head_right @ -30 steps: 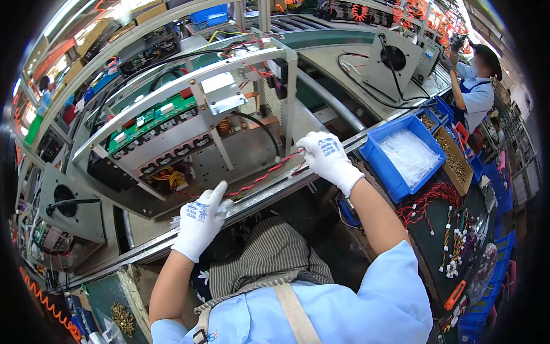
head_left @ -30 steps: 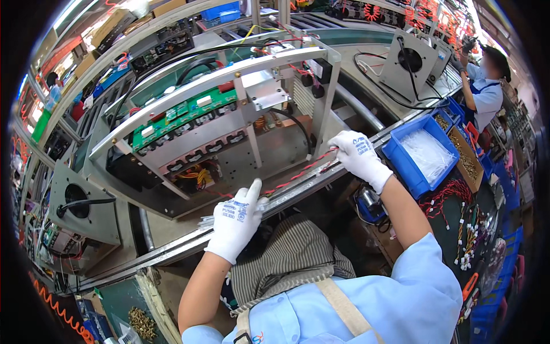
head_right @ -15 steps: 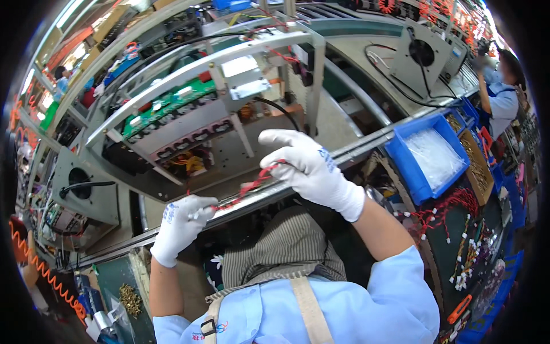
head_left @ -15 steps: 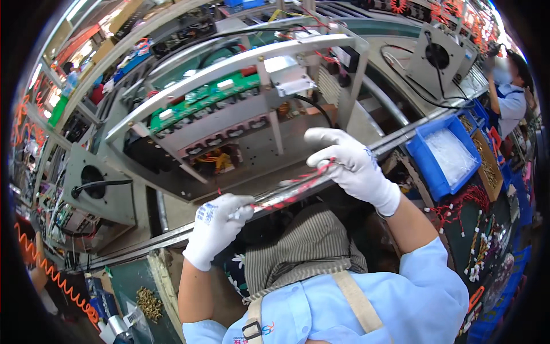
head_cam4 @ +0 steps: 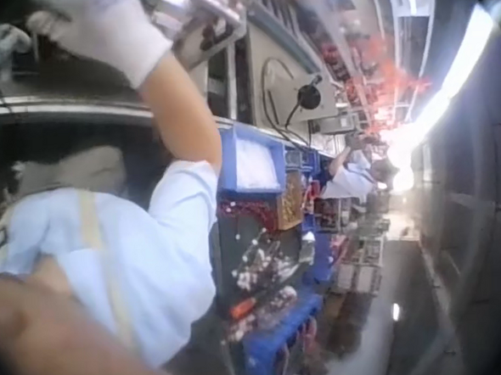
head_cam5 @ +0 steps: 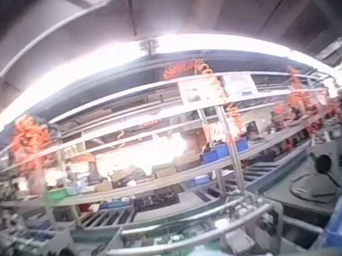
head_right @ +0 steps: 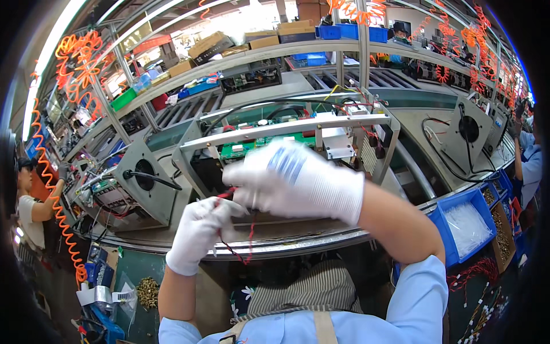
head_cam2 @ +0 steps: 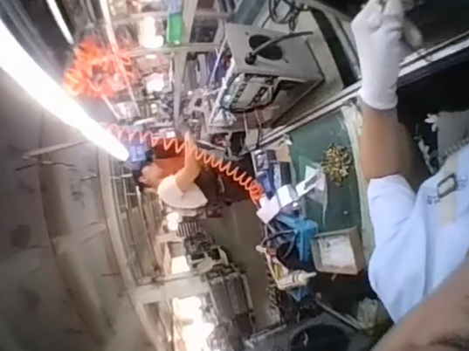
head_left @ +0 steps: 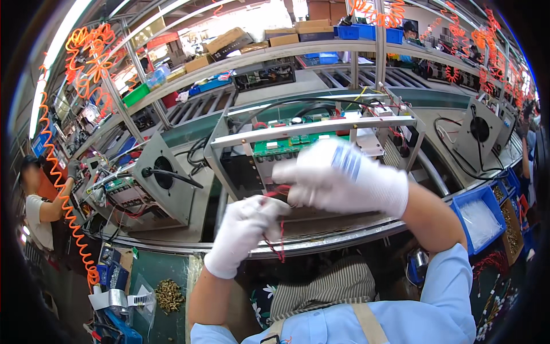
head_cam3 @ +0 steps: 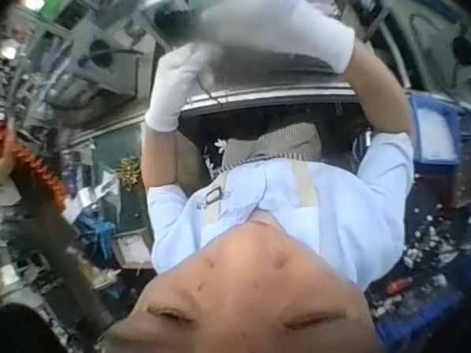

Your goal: The person assembles an electronic device on a factory assembly line. They connect various colored wires to a circuit board, secure them with zip ties, and route cables through the device's frame. The person also handles a black cable and a bundle of red wires, organizing them within the unit.

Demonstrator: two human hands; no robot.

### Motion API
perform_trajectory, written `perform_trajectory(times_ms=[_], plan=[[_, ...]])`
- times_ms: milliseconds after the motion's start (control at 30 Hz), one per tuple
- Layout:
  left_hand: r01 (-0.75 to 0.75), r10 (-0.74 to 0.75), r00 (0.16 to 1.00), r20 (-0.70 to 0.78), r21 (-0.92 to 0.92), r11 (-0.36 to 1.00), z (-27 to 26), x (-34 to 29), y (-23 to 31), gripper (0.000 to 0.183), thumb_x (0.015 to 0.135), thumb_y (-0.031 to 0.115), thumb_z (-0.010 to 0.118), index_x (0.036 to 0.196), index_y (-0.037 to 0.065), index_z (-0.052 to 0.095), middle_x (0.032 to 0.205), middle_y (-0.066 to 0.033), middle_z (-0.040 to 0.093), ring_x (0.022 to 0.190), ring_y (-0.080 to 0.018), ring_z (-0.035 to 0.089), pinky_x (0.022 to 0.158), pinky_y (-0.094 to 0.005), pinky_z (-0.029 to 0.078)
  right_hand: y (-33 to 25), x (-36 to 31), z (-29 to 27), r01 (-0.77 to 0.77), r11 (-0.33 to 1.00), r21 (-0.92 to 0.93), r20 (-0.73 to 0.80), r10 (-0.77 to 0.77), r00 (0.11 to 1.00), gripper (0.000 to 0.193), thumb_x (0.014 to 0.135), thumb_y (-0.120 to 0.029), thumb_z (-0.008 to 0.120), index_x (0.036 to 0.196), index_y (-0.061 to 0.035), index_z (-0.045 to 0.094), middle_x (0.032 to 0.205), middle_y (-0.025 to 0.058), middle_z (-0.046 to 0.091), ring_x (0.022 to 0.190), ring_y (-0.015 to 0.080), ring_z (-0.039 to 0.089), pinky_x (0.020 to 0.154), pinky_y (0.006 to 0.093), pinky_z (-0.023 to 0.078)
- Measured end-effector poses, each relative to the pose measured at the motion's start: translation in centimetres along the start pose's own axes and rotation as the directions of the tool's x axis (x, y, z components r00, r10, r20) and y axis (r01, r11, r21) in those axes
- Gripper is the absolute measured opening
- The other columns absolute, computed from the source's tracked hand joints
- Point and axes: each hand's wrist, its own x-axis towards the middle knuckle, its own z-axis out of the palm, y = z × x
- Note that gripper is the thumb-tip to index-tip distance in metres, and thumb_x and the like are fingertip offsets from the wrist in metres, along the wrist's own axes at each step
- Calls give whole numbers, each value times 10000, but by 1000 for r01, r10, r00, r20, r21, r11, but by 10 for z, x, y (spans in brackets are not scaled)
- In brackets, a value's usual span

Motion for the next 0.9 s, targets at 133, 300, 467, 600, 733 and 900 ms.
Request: perform_trajectory(times_ms=[133,300,467,600,733,900], plan=[[-6,11,988,-151,34,999,-41,10,-33,376,1024,320,490,1069,-13,657,516,49,448,416,-16,353,407,-196,246,67,26,-25,-132,981,141,-257,165,952,264,935,-175,617,1127,3,658,938,133,692,876,214,671,766,329,526],[-70,63,978,-196,-29,997,-22,52,-38,341,1025,273,491,1029,-3,691,536,36,484,478,-35,381,469,-212,280,109,34,-26,-341,929,143,97,330,939,300,935,-268,561,1051,-18,680,959,172,697,915,291,672,802,357,503],[-33,12,984,-179,-114,993,-17,75,-43,356,1018,310,500,1019,1,678,527,8,509,410,-56,379,407,-221,281,112,44,-8,-511,850,131,319,452,833,376,956,-279,541,1210,-15,623,1153,156,673,1070,243,624,941,328,455],[-118,93,990,-107,-253,960,-5,94,-31,375,1021,344,485,1046,13,658,519,5,498,372,-58,345,365,-226,239,137,43,4,-413,836,360,258,337,906,413,965,-314,542,1254,-23,594,1179,143,658,1102,206,589,959,307,434],[-253,218,962,-164,-243,936,6,126,-48,274,1012,287,513,1037,41,632,564,10,523,398,-60,346,382,-222,237,142,37,0,-397,819,414,185,352,918,266,924,-231,571,996,6,667,836,55,683,798,127,577,737,282,460],[-119,253,950,-181,541,832,-31,93,-30,162,876,230,673,883,71,643,641,-57,648,533,-130,565,515,-301,435,155,8,-60,-399,911,-102,-296,355,887,259,867,-306,628,930,-66,700,864,155,686,808,315,665,718,390,512]])
